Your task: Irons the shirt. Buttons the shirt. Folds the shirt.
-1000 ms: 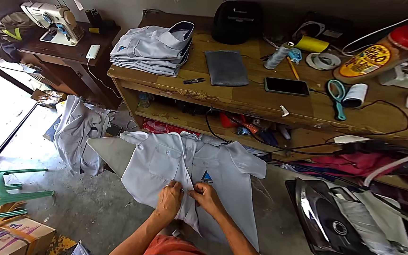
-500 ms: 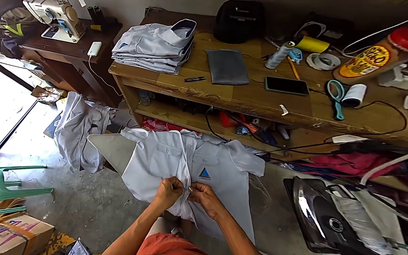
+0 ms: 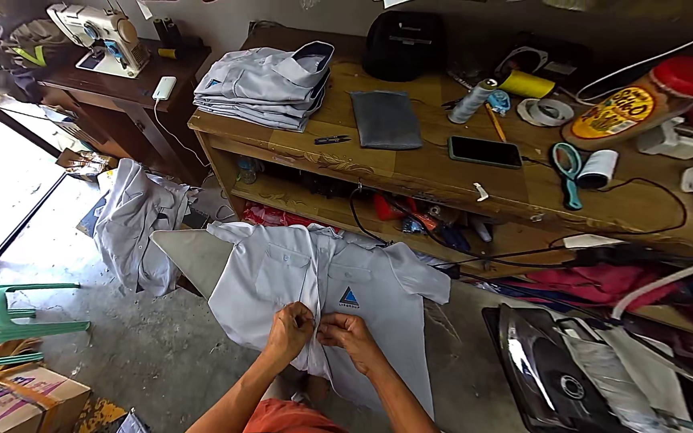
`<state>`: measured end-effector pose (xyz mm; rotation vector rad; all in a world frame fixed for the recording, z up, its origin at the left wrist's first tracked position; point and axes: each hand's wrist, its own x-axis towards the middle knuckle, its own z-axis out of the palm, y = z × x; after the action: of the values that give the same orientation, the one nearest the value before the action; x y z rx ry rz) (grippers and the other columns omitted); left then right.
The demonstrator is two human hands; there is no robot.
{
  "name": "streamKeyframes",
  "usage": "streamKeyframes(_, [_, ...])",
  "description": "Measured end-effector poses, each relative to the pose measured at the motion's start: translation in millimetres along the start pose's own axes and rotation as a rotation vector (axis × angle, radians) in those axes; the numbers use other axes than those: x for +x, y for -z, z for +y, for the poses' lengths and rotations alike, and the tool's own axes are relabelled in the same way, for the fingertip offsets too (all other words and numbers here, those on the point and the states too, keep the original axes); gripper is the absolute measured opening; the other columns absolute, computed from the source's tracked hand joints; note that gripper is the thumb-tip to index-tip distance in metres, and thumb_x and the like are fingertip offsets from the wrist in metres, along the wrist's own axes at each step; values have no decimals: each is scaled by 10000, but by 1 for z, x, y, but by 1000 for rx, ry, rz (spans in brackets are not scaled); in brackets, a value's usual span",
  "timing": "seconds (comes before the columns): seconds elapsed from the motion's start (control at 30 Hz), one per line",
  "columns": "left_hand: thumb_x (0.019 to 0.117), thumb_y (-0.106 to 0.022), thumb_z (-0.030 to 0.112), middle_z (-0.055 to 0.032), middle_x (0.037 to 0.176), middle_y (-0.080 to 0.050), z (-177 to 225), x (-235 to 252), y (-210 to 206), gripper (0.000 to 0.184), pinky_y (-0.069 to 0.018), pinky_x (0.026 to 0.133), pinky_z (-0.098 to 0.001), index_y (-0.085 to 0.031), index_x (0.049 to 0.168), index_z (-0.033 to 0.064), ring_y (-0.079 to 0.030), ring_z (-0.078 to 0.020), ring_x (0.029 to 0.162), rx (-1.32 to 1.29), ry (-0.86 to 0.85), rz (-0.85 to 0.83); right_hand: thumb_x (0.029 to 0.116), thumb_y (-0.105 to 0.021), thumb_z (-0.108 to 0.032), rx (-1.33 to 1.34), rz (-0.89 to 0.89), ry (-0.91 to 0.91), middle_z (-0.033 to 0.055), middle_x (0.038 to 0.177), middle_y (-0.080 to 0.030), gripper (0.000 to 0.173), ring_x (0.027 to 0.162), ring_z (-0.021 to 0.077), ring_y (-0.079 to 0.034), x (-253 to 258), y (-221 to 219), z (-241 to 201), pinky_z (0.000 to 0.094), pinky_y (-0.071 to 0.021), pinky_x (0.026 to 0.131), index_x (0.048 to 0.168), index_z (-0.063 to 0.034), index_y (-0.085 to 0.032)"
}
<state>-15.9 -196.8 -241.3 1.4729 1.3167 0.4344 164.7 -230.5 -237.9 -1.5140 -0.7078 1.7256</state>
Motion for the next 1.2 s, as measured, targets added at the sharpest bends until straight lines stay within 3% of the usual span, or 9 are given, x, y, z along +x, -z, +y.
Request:
streamKeyframes(0.2, [942,-628,201,-94,868,-698,4,4,7,232,-558,778,-390,-704,1042,7,-669,-177,791,-36,74,-44,838,-765,-154,-518,195,198,67,772,-721,138,697,161,-694,10,-17,9,380,-587,705,886,-28,-739])
streamKeyframes(0.43, [943,-608,115,-133,903,-632,7,7,1,156,-529,791,-414,-623,1018,-21,-630,-232,833,-8,191,-28,852,-722,-87,-672,320,462,114,773,-689,102,687,203,-676,-1,-37,20,367,-574,673,884,9,-711])
streamKeyframes(0.53, [955,-580,96,-153,940,-606,8,7,0,142,-520,808,-412,-592,1013,-34,-613,-244,862,-27,186,-33,838,-706,-63,-587,308,521,94,795,-699,86,696,158,-681,2,-35,28,320,-582,674,893,2,-717])
streamKeyframes(0.77, [990,-528,73,-109,849,-577,-10,3,-9,165,-524,733,-325,-563,1071,-66,-584,-165,758,-190,-114,-21,925,-671,15,184,43,34,38,714,-659,70,603,95,-599,11,-10,13,254,-539,603,857,-1,-677])
streamKeyframes(0.9, [1010,-527,92,-133,875,-631,-8,4,-16,188,-558,779,-365,-587,1097,-64,-640,-201,796,-71,-165,55,949,-640,17,259,65,45,31,691,-638,119,580,83,-571,12,-16,11,236,-517,579,836,-10,-666])
streamKeyframes(0.97, [1023,-526,140,-149,904,-660,-2,5,-9,233,-563,804,-395,-606,1131,-51,-664,-224,824,2,-116,10,958,-653,-27,105,66,124,37,714,-634,81,602,100,-589,12,-15,12,253,-532,597,879,-11,-652])
streamKeyframes(1.03, [1014,-583,202,-161,1009,-710,2,11,11,303,-571,891,-428,-649,1198,-30,-699,-252,932,98,-106,9,956,-664,-133,-287,110,296,54,813,-672,125,705,122,-653,13,-3,8,290,-568,680,984,-11,-670])
streamKeyframes(1.1, [996,-616,223,-165,1231,-702,-3,28,44,351,-501,1065,-472,-682,1268,11,-653,-298,1182,266,-211,143,985,-643,-185,-681,251,494,138,1047,-715,250,956,228,-704,20,27,-4,411,-588,872,1124,16,-692])
streamKeyframes(1.2, [1035,-514,411,-122,1521,-543,-27,69,102,486,-338,1179,-597,-610,1437,154,-436,-372,1455,625,-304,247,1047,-504,-384,-1172,493,582,187,1452,-587,453,1375,421,-513,41,105,-19,667,-386,1095,1365,-100,-656])
